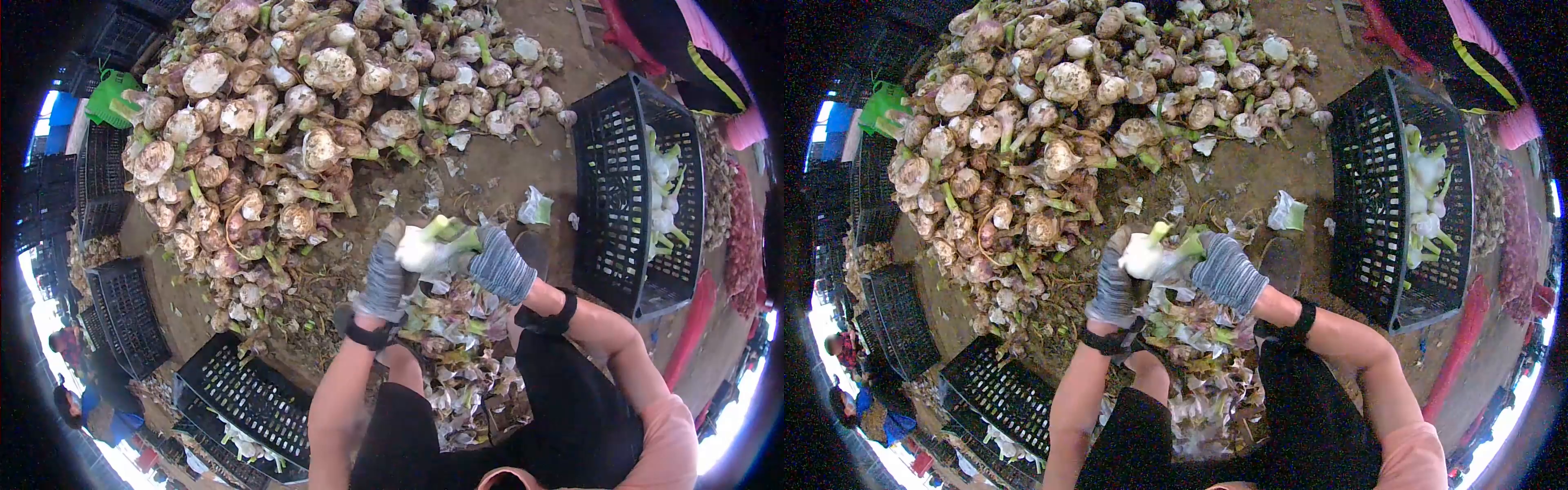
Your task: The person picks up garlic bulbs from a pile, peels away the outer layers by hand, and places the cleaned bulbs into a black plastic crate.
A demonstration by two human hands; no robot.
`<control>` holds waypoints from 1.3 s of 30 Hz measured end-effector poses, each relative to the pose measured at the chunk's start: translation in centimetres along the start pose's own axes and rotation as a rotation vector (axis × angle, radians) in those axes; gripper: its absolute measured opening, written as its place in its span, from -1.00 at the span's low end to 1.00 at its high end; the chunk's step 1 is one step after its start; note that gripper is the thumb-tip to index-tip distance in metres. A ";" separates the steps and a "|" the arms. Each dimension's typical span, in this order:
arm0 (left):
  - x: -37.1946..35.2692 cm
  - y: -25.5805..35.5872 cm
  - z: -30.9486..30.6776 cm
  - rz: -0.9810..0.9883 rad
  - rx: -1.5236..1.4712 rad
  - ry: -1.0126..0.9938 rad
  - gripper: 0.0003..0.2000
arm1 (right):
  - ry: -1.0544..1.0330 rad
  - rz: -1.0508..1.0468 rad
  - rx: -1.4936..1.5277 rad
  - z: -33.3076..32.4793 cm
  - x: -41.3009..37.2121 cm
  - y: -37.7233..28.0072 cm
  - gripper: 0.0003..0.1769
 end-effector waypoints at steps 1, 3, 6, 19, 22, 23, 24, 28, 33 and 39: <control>0.2 0.3 -0.3 -0.036 0.053 0.031 -0.59 | -0.025 0.000 0.026 -0.2 -0.1 -0.1 -0.79; 0.8 0.3 -1.4 -0.125 0.101 0.036 -0.54 | -0.046 0.042 0.120 -0.1 -0.2 -0.1 -0.81; 2.1 -0.1 -3.3 0.110 0.405 0.062 -0.55 | -0.027 0.126 0.257 0.0 -0.1 -0.1 -0.82; 0.2 0.2 -0.6 0.021 0.348 0.176 -0.69 | -0.056 -0.361 0.062 -0.6 0.7 -0.4 -0.72; -0.1 -0.4 -0.2 0.018 0.262 0.171 -0.73 | -0.117 -0.098 0.373 -0.6 0.4 -0.1 -0.67; -0.5 -0.2 0.3 0.069 0.239 0.158 -0.74 | -0.143 0.036 0.495 -0.5 0.3 -0.1 -0.65; -0.8 0.1 0.8 0.121 0.214 0.145 -0.75 | -0.185 0.127 0.679 -0.7 0.4 0.0 -0.66; -1.7 1.1 0.2 0.249 0.477 0.098 -0.76 | -0.201 0.603 1.522 -2.2 2.0 1.4 -0.78; -2.3 1.6 1.6 0.282 0.499 0.006 -0.72 | 0.129 0.652 1.593 -3.1 1.3 3.2 -0.85; -2.1 0.6 1.0 0.241 0.529 -0.068 -0.71 | 0.214 0.594 1.670 -4.9 1.9 2.3 -0.83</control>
Point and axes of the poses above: each hand's wrist, its own x-axis towards the middle knuckle, its own z-axis out of the palm, y = z × x, the point moved 1 cm from there along x, towards the middle knuckle, and after that the axes turned 6 degrees about y, right-handed, at the moved point
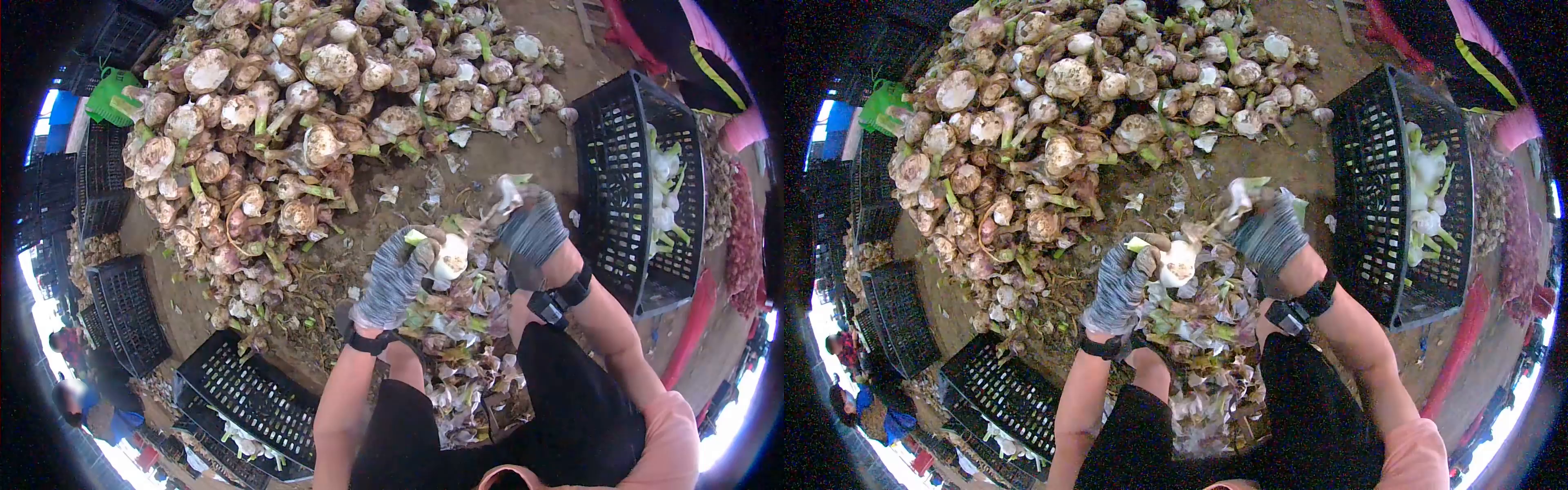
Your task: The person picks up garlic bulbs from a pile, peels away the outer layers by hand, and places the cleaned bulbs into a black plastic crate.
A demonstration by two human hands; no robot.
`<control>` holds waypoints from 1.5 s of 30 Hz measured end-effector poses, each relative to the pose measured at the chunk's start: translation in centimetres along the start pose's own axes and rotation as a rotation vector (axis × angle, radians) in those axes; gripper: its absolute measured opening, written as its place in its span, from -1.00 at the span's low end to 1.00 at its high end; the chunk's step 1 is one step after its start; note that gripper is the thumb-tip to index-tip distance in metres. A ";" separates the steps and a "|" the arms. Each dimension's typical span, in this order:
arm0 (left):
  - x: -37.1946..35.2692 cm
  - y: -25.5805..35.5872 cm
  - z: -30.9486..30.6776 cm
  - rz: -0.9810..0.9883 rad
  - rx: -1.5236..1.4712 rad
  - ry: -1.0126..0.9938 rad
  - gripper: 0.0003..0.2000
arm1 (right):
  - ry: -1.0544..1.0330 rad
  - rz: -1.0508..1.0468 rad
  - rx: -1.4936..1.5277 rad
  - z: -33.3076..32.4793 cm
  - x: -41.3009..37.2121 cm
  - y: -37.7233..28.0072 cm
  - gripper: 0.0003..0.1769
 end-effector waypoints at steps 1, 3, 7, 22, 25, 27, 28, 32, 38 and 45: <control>0.0 0.0 -0.2 0.007 0.025 0.002 -0.72 | -0.002 -0.012 0.038 0.9 -0.7 -0.2 -0.81; 0.0 0.0 -0.8 0.020 0.076 0.007 -0.74 | -0.289 0.061 -0.033 -0.4 0.0 -2.0 -0.65; 0.0 1.0 -1.0 0.061 0.125 0.068 -0.75 | -0.170 -0.139 -0.900 0.4 -1.2 -1.7 -0.56; 0.7 -0.1 -2.1 -0.068 -0.160 0.248 -0.72 | -1.154 -0.117 -1.855 3.0 -5.6 2.6 -0.32; 0.8 -0.6 -1.2 -0.217 -0.503 0.230 -0.68 | -0.276 -0.339 -2.196 3.7 -3.9 1.9 -0.27; 1.1 -2.0 -0.9 -0.299 -0.580 0.206 -0.68 | -0.370 -0.222 -1.417 2.7 -3.2 2.5 -0.32; 0.5 -1.4 0.2 -0.288 -0.572 0.199 -0.68 | -0.333 -0.029 -1.194 2.6 -3.1 3.1 -0.34; -0.5 -0.4 2.4 -0.099 -0.017 0.077 -0.60 | -0.137 0.176 -0.782 0.7 -2.9 2.2 -0.45; -0.9 -0.3 -2.5 0.414 0.532 0.523 -0.52 | 0.011 -0.655 -0.200 -6.3 -7.0 -10.2 -0.29; 1.8 2.2 -11.5 0.410 1.382 0.844 -0.35 | -0.676 -0.119 -0.146 0.3 -7.1 -5.1 -0.32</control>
Point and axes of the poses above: each hand's wrist, its own x-axis towards the middle knuckle, its own z-axis out of the palm, y = z × x, the point moved 1 cm from there along x, towards the middle knuckle, and after that the axes turned 6 degrees about y, right-handed, at the moved point
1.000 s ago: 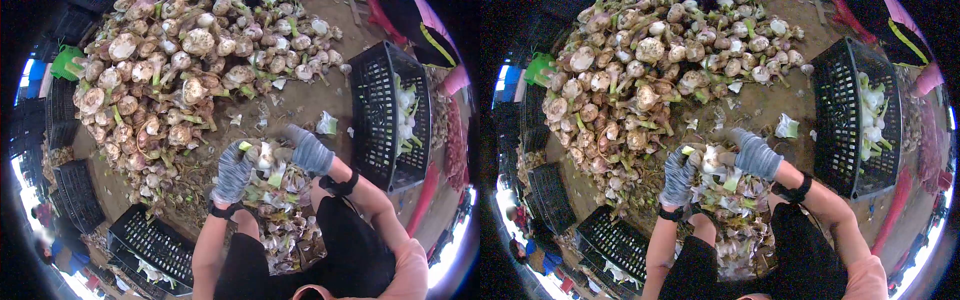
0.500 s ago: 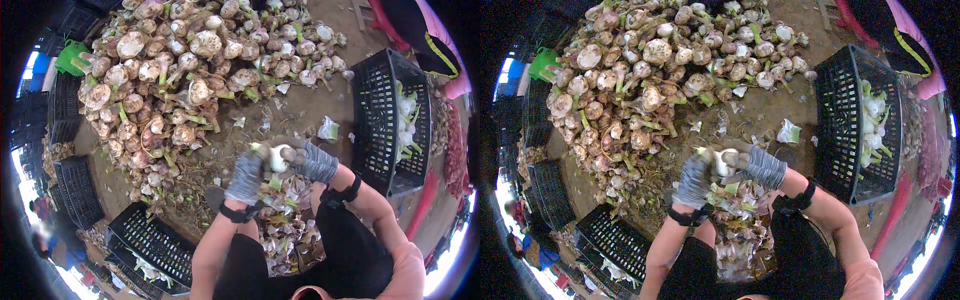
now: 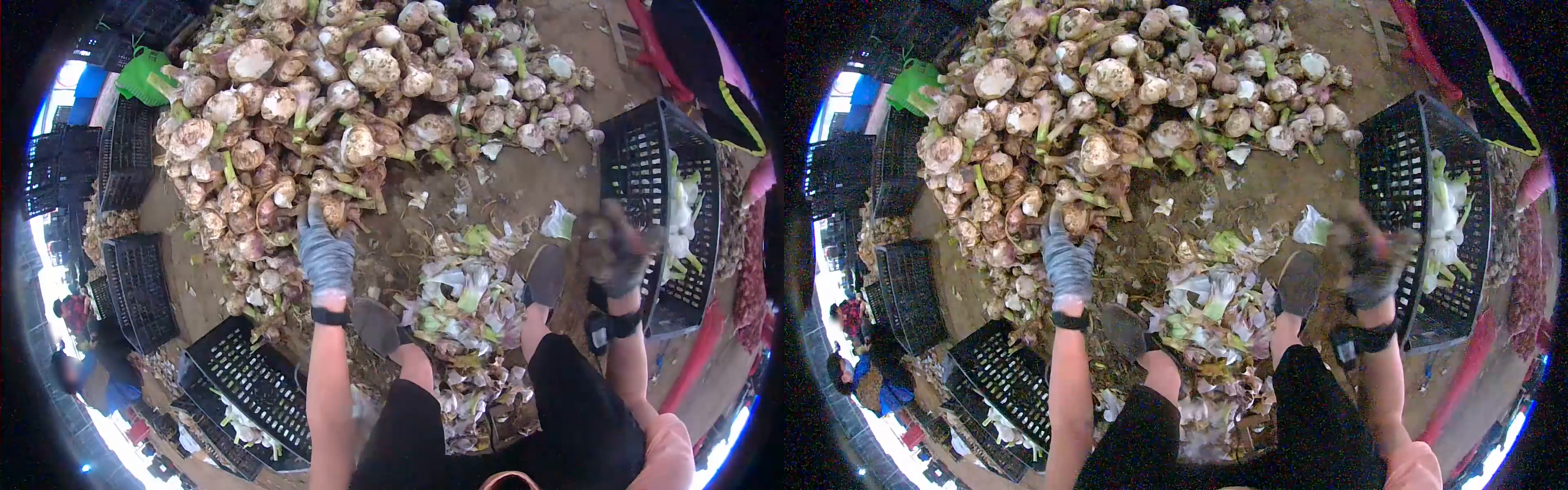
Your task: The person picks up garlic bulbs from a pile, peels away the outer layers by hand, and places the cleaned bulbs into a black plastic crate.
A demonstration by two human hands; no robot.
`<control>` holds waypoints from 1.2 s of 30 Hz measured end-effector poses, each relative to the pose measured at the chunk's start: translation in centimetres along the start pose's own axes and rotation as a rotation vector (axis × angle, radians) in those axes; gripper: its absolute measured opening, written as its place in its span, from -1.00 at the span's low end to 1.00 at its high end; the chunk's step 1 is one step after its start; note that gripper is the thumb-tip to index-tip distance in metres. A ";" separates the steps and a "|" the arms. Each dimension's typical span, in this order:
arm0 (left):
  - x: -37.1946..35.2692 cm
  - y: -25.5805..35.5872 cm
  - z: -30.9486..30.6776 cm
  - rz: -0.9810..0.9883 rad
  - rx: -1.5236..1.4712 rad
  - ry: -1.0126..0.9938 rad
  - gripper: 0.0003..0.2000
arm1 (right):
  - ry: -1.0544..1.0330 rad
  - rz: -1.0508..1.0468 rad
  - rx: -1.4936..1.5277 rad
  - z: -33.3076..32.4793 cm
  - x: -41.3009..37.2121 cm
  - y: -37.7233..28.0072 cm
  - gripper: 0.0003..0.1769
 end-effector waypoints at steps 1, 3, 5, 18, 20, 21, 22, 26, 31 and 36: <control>0.4 -0.8 0.9 -0.018 -0.070 -0.016 -0.32 | 0.129 0.067 -0.262 0.6 0.9 1.2 -0.29; 0.2 -1.6 1.4 -0.029 -0.225 -0.038 -0.29 | 0.115 0.300 -0.642 1.4 2.9 3.5 -0.29; -1.1 0.1 0.0 -0.151 -0.473 -0.066 -0.30 | 0.025 0.543 -0.868 2.0 4.5 6.2 -0.35; -7.8 10.9 -1.4 0.109 -0.793 -0.237 -0.25 | 0.243 0.311 -0.904 0.8 5.6 10.9 -0.57; -8.1 10.8 -0.6 0.163 -0.777 -0.201 -0.26 | 0.242 0.351 -0.867 1.5 5.6 10.2 -0.57; -8.2 10.6 -0.3 0.159 -0.800 -0.209 -0.25 | 0.267 0.363 -0.884 1.4 5.5 10.1 -0.59; -8.2 10.5 -0.1 0.155 -0.822 -0.219 -0.25 | 0.131 0.277 -1.063 1.3 5.5 9.8 -0.61; -8.3 10.7 -0.4 0.033 -0.901 -0.303 -0.24 | -0.414 -0.300 -1.718 -2.1 5.4 8.7 -0.67; -7.5 12.0 -1.6 -0.311 -1.332 -0.453 -0.35 | 0.207 0.231 -1.221 -1.1 4.9 9.0 -0.74; -6.5 10.7 0.1 -0.931 -1.675 -0.828 -0.55 | 0.091 0.178 -1.278 -1.4 4.4 9.5 -0.70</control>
Point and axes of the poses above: each hand's wrist, its own x-axis towards the middle knuckle, its own z-axis out of the palm, y = z × x, the point moved 1 cm from there along x, towards the middle knuckle, and after that the axes turned 6 degrees about y, right-handed, at the moved point
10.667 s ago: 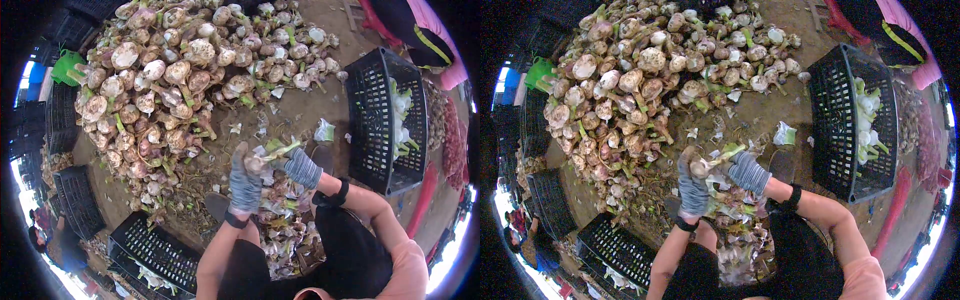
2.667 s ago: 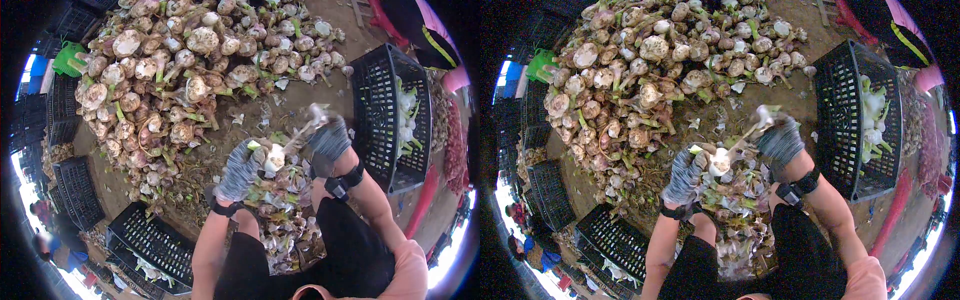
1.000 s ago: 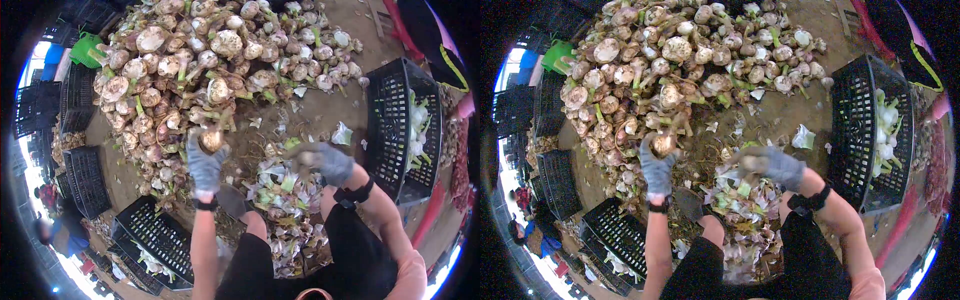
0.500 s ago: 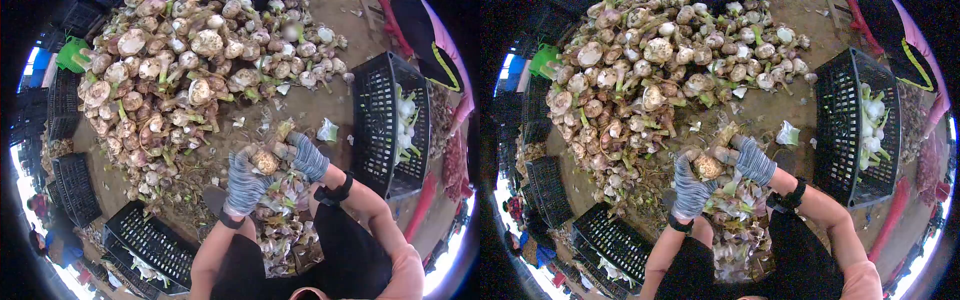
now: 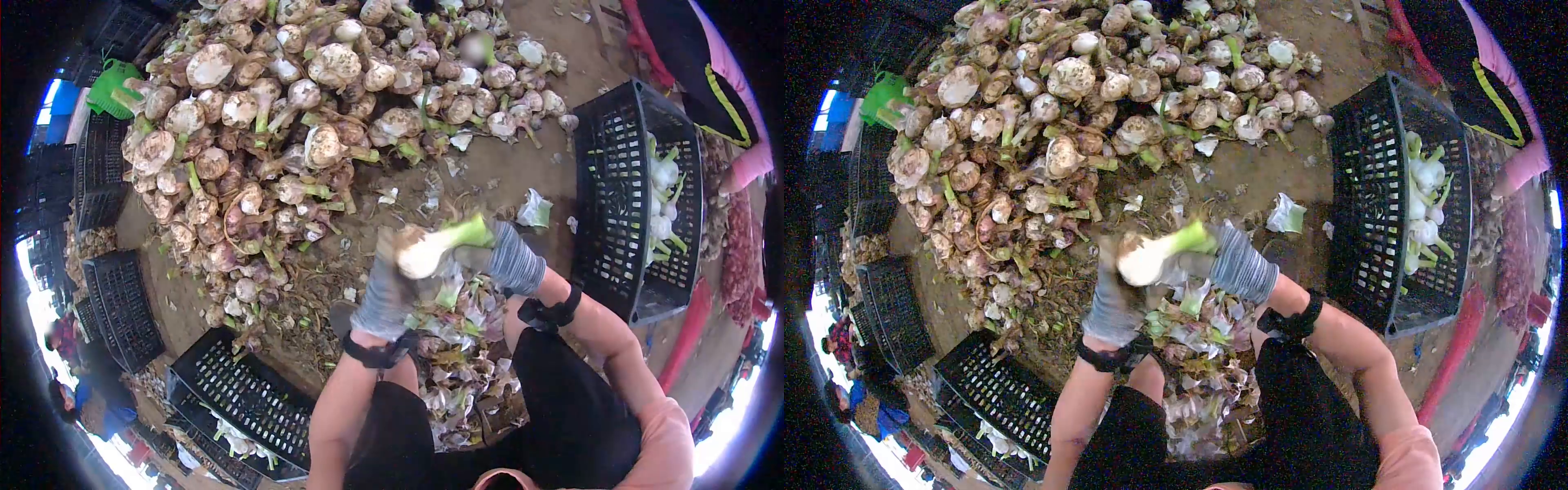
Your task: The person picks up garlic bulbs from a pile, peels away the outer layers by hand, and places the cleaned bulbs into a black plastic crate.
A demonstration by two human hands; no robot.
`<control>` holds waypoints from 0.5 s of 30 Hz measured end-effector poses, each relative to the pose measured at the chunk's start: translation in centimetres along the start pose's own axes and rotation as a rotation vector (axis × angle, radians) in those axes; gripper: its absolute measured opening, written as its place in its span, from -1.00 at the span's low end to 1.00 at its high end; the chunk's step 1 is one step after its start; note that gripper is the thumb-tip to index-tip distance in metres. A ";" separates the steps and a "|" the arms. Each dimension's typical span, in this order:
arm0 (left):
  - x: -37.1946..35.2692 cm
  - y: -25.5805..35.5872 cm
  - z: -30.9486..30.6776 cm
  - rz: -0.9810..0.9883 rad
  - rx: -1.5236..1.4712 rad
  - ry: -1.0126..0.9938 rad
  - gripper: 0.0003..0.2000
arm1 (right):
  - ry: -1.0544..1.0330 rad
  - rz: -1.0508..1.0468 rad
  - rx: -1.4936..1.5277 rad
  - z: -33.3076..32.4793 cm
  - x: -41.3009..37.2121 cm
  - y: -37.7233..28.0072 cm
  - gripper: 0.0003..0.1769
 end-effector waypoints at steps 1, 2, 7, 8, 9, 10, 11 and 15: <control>0.6 0.0 -1.0 -0.147 -0.166 -0.061 -0.54 | 0.019 -0.079 -0.051 0.6 -0.2 0.7 -0.67; 1.8 -1.2 -2.6 -0.207 -0.188 -0.046 -0.51 | 0.039 -0.158 -0.101 1.0 -0.4 1.2 -0.64; 2.2 -0.2 -2.7 -0.375 0.025 -0.034 -0.39 | -0.072 0.127 0.150 0.6 -0.4 -0.2 -0.63; 1.6 0.6 -1.8 -0.058 0.216 0.063 -0.40 | -0.060 0.135 0.141 0.4 -0.3 -0.3 -0.63; 0.9 0.8 -1.1 0.262 0.402 0.159 -0.42 | -0.046 0.143 0.133 0.2 -0.3 -0.3 -0.62; 0.2 0.9 -0.4 0.584 0.585 0.253 -0.43 | -0.011 0.094 0.121 0.3 -0.2 -0.2 -0.60; -0.5 0.8 0.1 0.573 0.396 0.218 -0.58 | 0.025 0.045 0.109 0.5 -0.2 0.0 -0.59; -1.4 2.6 2.0 0.786 1.136 0.023 -0.62 | 0.119 -0.083 0.258 1.6 -0.4 -0.9 -0.54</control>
Point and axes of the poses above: each hand's wrist, its own x-axis towards the middle knuckle, its own z-axis out of the palm, y = z × x, the point moved 1 cm from there along x, towards the middle knuckle, and after that the axes turned 6 degrees about y, right-handed, at the moved point
